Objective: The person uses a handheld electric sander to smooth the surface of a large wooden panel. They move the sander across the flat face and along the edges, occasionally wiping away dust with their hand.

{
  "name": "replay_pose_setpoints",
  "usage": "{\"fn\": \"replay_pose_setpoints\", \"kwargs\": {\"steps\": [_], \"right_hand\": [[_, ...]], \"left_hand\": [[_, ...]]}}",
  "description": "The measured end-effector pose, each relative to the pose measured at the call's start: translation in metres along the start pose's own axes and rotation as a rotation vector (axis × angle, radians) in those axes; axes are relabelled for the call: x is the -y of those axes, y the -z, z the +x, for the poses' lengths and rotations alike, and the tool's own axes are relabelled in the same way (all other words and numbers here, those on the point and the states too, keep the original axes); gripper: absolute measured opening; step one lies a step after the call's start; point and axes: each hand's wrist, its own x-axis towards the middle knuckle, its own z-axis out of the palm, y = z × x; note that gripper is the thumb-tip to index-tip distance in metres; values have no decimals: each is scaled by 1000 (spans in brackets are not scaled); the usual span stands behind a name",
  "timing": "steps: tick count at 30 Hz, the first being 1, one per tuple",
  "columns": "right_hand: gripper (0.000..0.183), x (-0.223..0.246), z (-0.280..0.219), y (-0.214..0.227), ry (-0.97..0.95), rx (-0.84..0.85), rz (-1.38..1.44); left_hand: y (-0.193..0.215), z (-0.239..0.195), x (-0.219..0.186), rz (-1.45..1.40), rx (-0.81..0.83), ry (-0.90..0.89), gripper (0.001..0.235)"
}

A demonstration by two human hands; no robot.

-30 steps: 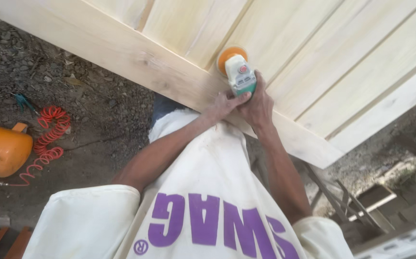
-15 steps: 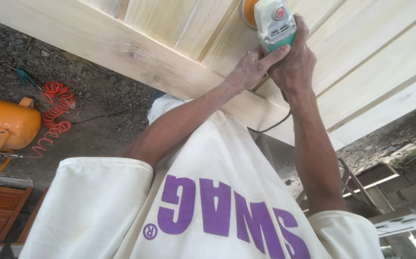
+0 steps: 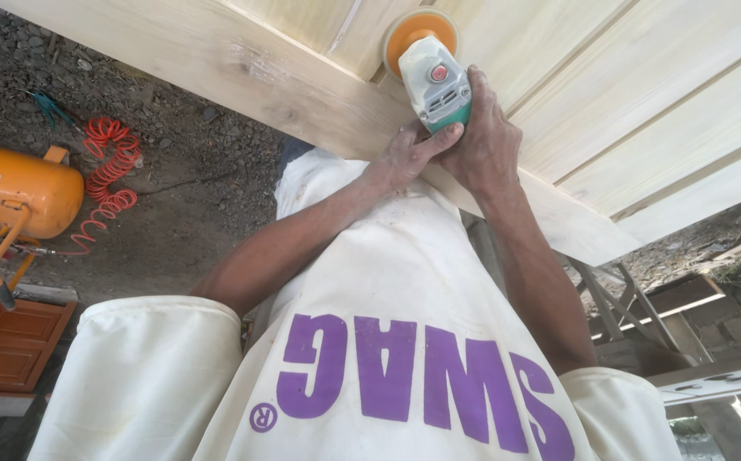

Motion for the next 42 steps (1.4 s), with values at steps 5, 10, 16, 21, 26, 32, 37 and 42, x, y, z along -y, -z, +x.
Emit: {"fn": "replay_pose_setpoints", "kwargs": {"steps": [5, 10, 16, 21, 26, 32, 37, 42], "right_hand": [[100, 5, -8, -4, -31, 5, -24], [97, 6, -14, -12, -13, -4, -1], [96, 5, -16, -12, -25, 22, -7], [98, 4, -17, -5, -32, 54, -16], [94, -1, -16, -2, -47, 58, -31], [89, -14, -4, 11, -94, 19, -6], [93, -26, 17, 27, -73, -26, -56], [102, -40, 37, 47, -80, -27, -64]], "left_hand": [[1, -11, 2, 2, 9, 20, 81], [6, -14, 5, 36, 22, 29, 84], [8, -13, 15, -13, 43, 57, 89], [10, -12, 16, 4, 94, 74, 92], [6, -8, 9, 22, 110, 116, 90], [-9, 15, -5, -4, 86, 81, 89], [-26, 36, -27, -25, 93, -7, 87], [-40, 59, -51, 17, 94, -6, 85]]}}
